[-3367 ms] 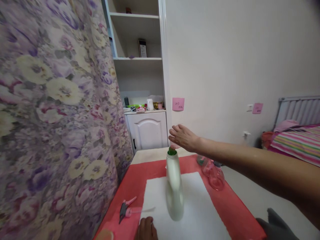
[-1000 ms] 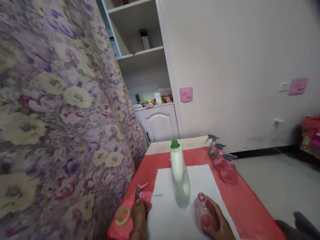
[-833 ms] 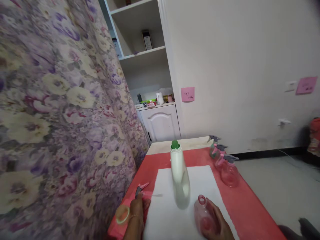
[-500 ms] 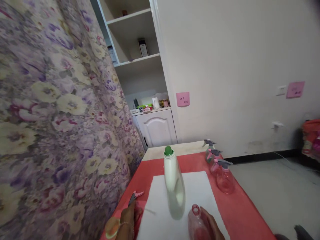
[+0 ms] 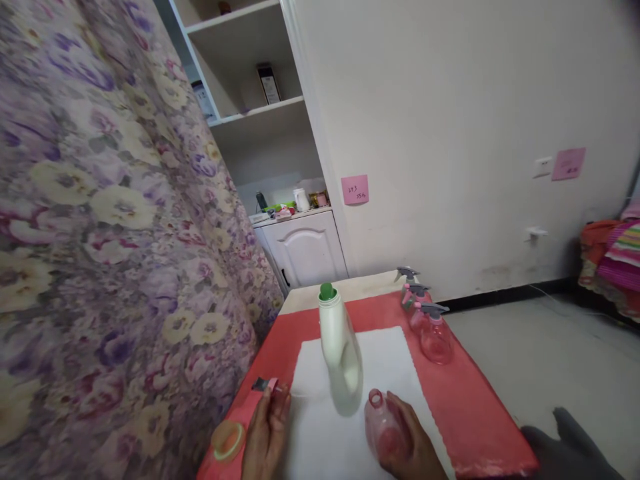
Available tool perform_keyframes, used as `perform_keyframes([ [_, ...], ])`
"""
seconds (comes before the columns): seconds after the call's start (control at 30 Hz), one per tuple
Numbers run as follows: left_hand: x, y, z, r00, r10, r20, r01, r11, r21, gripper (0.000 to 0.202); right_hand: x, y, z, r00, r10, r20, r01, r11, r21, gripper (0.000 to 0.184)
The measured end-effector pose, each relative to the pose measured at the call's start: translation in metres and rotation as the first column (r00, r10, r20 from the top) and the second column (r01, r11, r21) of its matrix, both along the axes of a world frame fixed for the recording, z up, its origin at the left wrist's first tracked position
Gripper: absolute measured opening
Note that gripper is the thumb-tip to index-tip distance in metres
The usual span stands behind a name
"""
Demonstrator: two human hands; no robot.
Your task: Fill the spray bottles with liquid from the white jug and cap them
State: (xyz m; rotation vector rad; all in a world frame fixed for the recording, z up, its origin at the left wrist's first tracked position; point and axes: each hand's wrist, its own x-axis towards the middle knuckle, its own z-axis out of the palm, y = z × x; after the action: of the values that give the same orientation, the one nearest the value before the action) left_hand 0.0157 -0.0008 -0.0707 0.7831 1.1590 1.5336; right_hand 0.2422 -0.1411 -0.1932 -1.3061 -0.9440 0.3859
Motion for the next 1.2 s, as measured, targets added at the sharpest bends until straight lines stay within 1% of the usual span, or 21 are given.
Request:
perform_keyframes([
  [0.07,0.009,-0.013,0.012,0.989,-0.078,0.125,0.081,0.996,-0.022,0.013,0.001,0.001,-0.004,1.0,0.012,0.023,-0.012,1.0,0.019,0.061],
  [0.1,0.013,-0.019,0.019,0.971,-0.12,0.209,0.124,0.992,-0.008,0.013,0.001,0.001,-0.006,0.999,0.013,0.032,-0.014,1.0,0.027,0.061],
  [0.13,0.017,-0.026,0.028,0.955,-0.16,0.25,0.161,0.987,0.013,0.015,0.002,0.002,-0.007,0.999,0.01,0.041,-0.011,0.999,0.033,0.062],
  [0.17,0.021,-0.032,0.038,0.951,-0.19,0.245,0.183,0.982,0.053,0.021,0.002,0.002,-0.009,0.999,0.004,0.051,-0.006,0.999,0.039,0.063],
  [0.23,0.028,-0.046,0.058,0.956,-0.248,0.159,0.23,0.965,0.125,0.036,0.002,0.002,-0.01,0.998,-0.003,0.07,0.0,0.999,0.04,0.065],
  [0.27,0.031,-0.053,0.067,0.962,-0.254,0.102,0.238,0.96,0.146,0.041,0.002,0.002,-0.01,0.997,-0.004,0.077,0.001,0.999,0.035,0.067],
  [0.33,0.034,-0.068,0.083,0.978,-0.208,-0.013,0.206,0.958,0.198,0.045,0.002,0.002,-0.01,0.996,-0.003,0.084,0.0,1.0,0.027,0.067],
  [0.37,0.034,-0.075,0.089,0.984,-0.164,-0.063,0.174,0.958,0.228,0.046,0.001,0.002,-0.009,0.996,-0.003,0.086,0.001,1.0,0.026,0.066],
  [0.43,0.034,-0.087,0.097,0.983,-0.115,-0.144,0.15,0.952,0.268,0.048,0.001,0.002,-0.008,0.996,-0.013,0.09,0.01,0.999,0.033,0.065],
  [0.5,0.034,-0.096,0.101,0.976,-0.118,-0.182,0.165,0.949,0.269,0.05,0.0,0.003,-0.008,0.996,-0.023,0.09,0.019,0.999,0.036,0.065],
  [0.6,0.036,-0.105,0.103,0.969,-0.178,-0.172,0.216,0.947,0.237,0.054,0.001,0.003,-0.01,0.995,-0.025,0.093,0.023,0.999,0.023,0.065],
  [0.7,0.04,-0.112,0.106,0.965,-0.21,-0.159,0.245,0.937,0.249,0.05,0.003,0.003,-0.013,0.994,-0.01,0.111,0.009,1.0,0.011,0.067],
  [0.8,0.045,-0.115,0.109,0.955,-0.233,-0.181,0.274,0.928,0.253,0.048,0.005,0.002,-0.016,0.991,0.027,0.132,-0.027,1.0,-0.002,0.072],
  [0.93,0.053,-0.114,0.106,0.926,-0.295,-0.235,0.343,0.918,0.198,0.052,0.006,0.002,-0.016,0.983,0.068,0.172,-0.07,0.998,0.007,0.07],
  [1.03,0.061,-0.115,0.104,0.905,-0.333,-0.263,0.385,0.906,0.177,0.046,0.006,0.003,-0.014,0.983,0.042,0.179,-0.051,0.998,0.043,0.065],
  [1.1,0.066,-0.118,0.103,0.893,-0.358,-0.273,0.411,0.895,0.171,0.042,0.006,0.004,-0.013,0.981,0.054,0.186,-0.065,0.997,0.051,0.067],
  [1.2,0.075,-0.121,0.101,0.884,-0.377,-0.278,0.434,0.882,0.183,0.04,0.008,0.003,-0.014,0.98,0.099,0.174,-0.107,0.993,0.04,0.079],
])
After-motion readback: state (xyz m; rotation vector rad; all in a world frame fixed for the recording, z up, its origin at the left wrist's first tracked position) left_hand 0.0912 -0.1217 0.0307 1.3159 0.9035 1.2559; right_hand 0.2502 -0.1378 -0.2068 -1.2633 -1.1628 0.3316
